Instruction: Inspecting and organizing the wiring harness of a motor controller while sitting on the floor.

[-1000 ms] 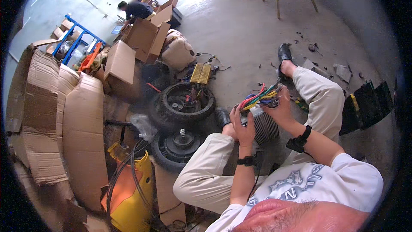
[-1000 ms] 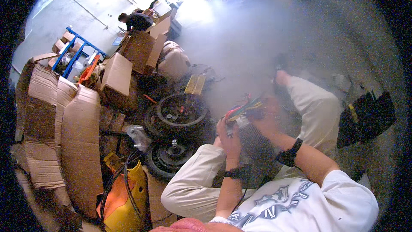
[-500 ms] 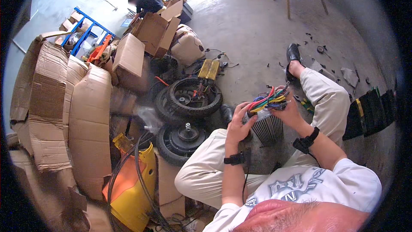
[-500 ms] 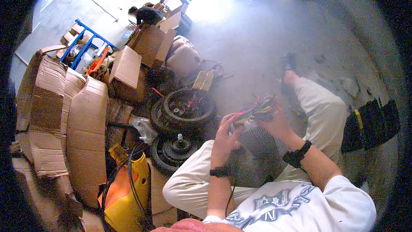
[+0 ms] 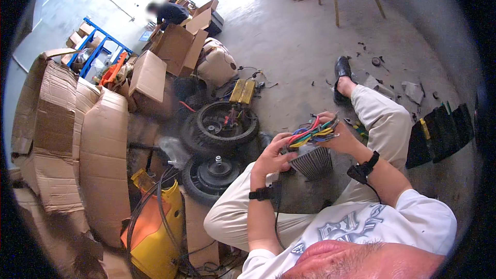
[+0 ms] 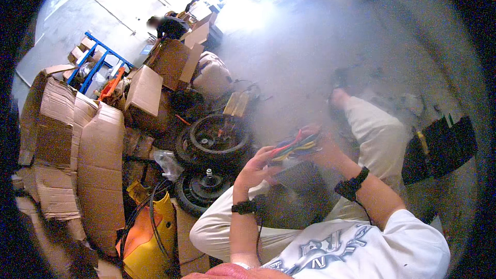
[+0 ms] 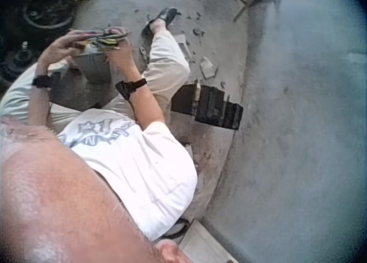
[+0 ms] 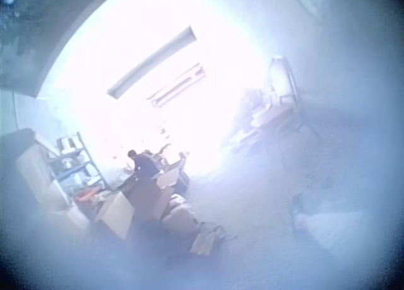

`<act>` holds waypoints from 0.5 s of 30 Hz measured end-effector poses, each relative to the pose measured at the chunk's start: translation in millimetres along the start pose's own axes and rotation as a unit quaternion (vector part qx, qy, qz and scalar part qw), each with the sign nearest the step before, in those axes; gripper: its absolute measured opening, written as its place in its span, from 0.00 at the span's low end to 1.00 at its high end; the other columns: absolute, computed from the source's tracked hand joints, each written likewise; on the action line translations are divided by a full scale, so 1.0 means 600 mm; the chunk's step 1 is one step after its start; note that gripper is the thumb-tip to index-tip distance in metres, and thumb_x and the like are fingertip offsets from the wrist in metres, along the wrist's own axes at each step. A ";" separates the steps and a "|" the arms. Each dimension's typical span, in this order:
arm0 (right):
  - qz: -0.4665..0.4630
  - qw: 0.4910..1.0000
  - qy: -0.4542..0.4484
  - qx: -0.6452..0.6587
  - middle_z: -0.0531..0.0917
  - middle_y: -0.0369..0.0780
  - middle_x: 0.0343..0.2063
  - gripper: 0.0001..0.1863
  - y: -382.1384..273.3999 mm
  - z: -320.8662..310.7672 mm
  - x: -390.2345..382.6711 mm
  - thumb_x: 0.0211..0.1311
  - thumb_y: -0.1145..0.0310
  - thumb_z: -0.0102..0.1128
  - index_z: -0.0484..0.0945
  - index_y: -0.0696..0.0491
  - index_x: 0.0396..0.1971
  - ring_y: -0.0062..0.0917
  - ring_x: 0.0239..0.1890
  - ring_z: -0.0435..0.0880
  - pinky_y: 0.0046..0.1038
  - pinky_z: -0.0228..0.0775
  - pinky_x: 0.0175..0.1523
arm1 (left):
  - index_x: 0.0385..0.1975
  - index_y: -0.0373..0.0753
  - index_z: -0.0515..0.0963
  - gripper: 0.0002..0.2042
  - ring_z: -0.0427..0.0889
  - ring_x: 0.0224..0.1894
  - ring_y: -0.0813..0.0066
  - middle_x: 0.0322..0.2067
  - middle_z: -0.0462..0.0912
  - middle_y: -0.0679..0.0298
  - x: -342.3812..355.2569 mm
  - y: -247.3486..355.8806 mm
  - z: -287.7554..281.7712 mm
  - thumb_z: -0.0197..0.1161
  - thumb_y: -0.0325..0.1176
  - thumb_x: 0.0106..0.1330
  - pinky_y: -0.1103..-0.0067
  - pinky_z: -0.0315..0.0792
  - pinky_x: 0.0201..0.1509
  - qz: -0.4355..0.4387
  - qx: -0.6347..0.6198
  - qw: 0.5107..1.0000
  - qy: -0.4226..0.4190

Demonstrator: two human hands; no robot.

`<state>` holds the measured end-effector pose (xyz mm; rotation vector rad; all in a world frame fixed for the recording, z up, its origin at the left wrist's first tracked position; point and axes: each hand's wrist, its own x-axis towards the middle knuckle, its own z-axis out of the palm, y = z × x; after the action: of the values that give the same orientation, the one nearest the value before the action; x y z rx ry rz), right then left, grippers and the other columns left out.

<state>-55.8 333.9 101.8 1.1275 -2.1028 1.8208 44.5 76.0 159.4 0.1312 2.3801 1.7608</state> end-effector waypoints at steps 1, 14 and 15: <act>0.000 1.000 0.001 -0.002 0.80 0.41 0.50 0.32 0.000 -0.002 0.001 0.43 0.68 0.85 0.78 0.49 0.51 0.34 0.57 0.79 0.38 0.73 0.63 | 0.61 0.37 0.77 0.26 0.75 0.55 0.76 0.62 0.70 0.63 0.001 -0.002 -0.003 0.74 0.26 0.61 0.79 0.77 0.48 -0.018 -0.028 0.999 -0.013; 0.038 0.959 -0.251 0.129 0.77 0.42 0.52 0.25 0.015 -0.055 0.040 0.48 0.71 0.81 0.82 0.54 0.48 0.34 0.58 0.76 0.34 0.70 0.62 | 0.62 0.38 0.78 0.25 0.76 0.38 0.85 0.63 0.68 0.72 0.004 -0.006 -0.009 0.72 0.26 0.63 0.84 0.75 0.35 -0.017 -0.023 0.996 -0.088; 0.036 0.953 -0.256 0.161 0.77 0.42 0.52 0.25 0.016 -0.055 0.039 0.48 0.71 0.81 0.82 0.55 0.49 0.34 0.58 0.76 0.34 0.70 0.63 | 0.62 0.38 0.78 0.25 0.76 0.38 0.85 0.63 0.68 0.72 0.004 -0.007 -0.010 0.72 0.26 0.63 0.84 0.75 0.35 -0.015 -0.024 0.996 -0.089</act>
<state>-89.9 353.0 115.8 1.7930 -2.1598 2.1438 41.5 69.7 156.9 0.2330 2.2019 1.7154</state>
